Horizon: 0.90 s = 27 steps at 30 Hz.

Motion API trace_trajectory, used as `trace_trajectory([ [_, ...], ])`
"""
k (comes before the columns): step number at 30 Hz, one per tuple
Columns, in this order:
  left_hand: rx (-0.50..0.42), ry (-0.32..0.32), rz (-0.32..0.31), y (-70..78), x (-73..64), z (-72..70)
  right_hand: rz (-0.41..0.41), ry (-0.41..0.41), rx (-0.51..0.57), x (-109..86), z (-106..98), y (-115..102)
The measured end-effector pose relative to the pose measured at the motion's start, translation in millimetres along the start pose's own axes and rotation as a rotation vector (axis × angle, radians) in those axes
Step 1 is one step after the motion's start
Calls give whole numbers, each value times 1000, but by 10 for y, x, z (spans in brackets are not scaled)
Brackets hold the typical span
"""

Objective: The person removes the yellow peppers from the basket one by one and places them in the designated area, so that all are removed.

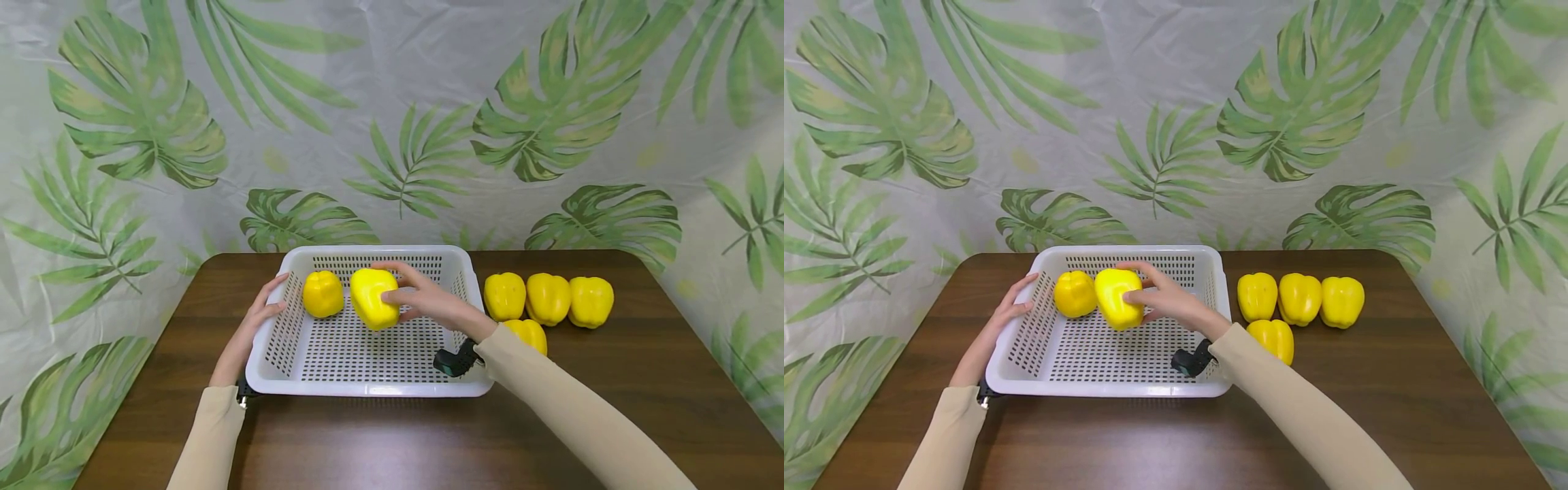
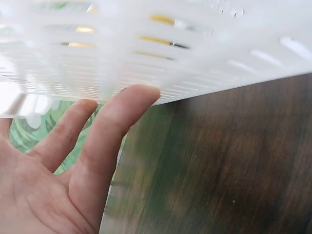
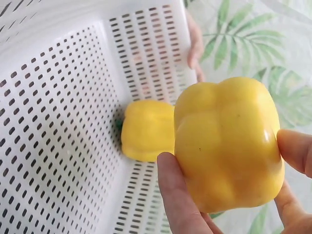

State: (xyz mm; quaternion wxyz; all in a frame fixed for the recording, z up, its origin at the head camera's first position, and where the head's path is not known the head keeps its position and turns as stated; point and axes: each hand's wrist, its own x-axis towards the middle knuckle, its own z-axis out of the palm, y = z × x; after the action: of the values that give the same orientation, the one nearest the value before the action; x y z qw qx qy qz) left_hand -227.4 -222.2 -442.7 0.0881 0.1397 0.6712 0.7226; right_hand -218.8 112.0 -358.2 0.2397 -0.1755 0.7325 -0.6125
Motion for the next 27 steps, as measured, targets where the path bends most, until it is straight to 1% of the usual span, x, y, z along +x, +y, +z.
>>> trace_trajectory([
  [3, 3, 3, -17, 9, -8, 6, -9, 11, -8, -48, -53, -10],
  [5, 11, 6, -32, 13, -14, 12, -15, 15, 5, -79, -93, -10],
  [9, 15, 9, -44, 18, -15, 15, -17, 28, 5, -146, -177, 2],
  [17, 4, 0, -2, 3, 4, 2, -14, 45, -5, -290, -310, 30],
  [24, -7, -10, 15, -1, 7, -5, -2, 86, -8, -427, -397, 58],
  [27, -6, -9, 18, 2, 2, -5, -9, 93, -15, -474, -433, 71],
])
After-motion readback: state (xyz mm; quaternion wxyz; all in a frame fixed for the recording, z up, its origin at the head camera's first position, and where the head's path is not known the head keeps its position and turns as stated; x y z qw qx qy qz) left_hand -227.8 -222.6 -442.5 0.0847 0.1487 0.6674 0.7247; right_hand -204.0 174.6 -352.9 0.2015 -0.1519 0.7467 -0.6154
